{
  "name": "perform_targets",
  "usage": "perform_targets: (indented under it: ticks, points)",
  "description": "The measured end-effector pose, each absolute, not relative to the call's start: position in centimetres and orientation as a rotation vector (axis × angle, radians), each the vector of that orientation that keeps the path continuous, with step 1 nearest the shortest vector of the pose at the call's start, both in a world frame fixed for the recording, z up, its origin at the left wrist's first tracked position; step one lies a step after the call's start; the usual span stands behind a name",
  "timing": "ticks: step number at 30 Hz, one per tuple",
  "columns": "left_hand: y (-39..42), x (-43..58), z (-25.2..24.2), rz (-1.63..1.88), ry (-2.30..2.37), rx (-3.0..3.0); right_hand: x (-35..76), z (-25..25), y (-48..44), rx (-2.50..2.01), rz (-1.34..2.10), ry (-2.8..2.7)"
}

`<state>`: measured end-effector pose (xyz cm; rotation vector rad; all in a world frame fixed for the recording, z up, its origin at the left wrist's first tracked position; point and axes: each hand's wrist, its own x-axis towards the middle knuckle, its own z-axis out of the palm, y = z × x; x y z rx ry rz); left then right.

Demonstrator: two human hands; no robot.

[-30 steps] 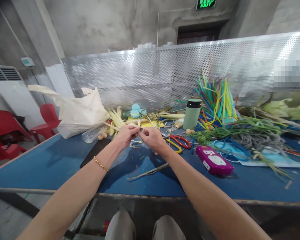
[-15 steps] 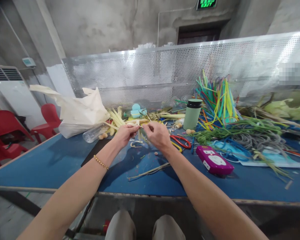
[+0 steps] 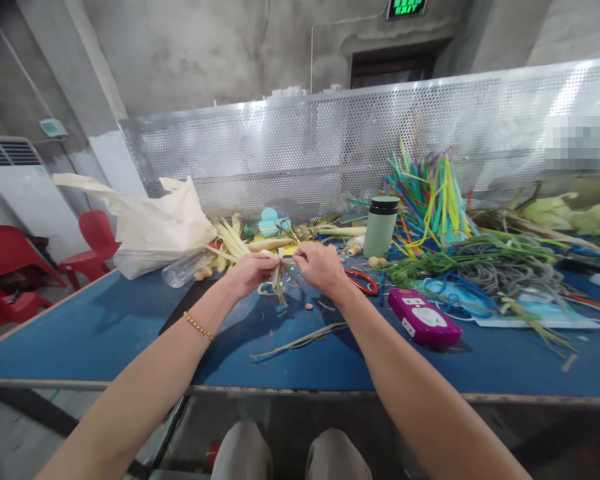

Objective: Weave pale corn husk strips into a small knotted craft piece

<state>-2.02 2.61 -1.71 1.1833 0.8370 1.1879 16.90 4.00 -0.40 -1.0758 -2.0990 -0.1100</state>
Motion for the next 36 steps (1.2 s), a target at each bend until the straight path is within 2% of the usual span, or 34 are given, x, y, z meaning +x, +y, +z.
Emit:
perform_targets:
  ticks: [4, 12, 20, 24, 28, 31, 36]
  points:
    - [2.7, -1.9, -1.7, 1.239, 0.868, 1.052, 16.9, -0.3, 3.4, -0.967, -0.384, -1.994]
    - [3.2, -1.9, -2.1, 1.282, 0.840, 0.976, 15.6, -1.0, 3.2, -0.612, -0.256, -2.200]
    - [3.4, -1.9, -2.2, 1.338, 0.850, 1.013, 14.9, -1.5, 3.3, -0.369, -0.430, -2.305]
    - [3.0, -1.7, -2.0, 1.352, 0.900, 1.053, 14.7, -1.5, 3.0, -0.305, -0.349, -2.282]
    - [2.3, -1.4, -1.5, 1.378, 1.005, 1.288, 15.2, -0.9, 2.9, -0.417, -0.118, -2.108]
    - [1.8, -1.1, -1.5, 1.317, 1.057, 1.540, 15.8, -0.6, 3.5, -0.598, -0.114, -1.943]
    - [1.5, -0.5, -1.9, 1.182, 1.059, 1.655, 16.2, -0.6, 4.5, -0.763, -0.030, -2.000]
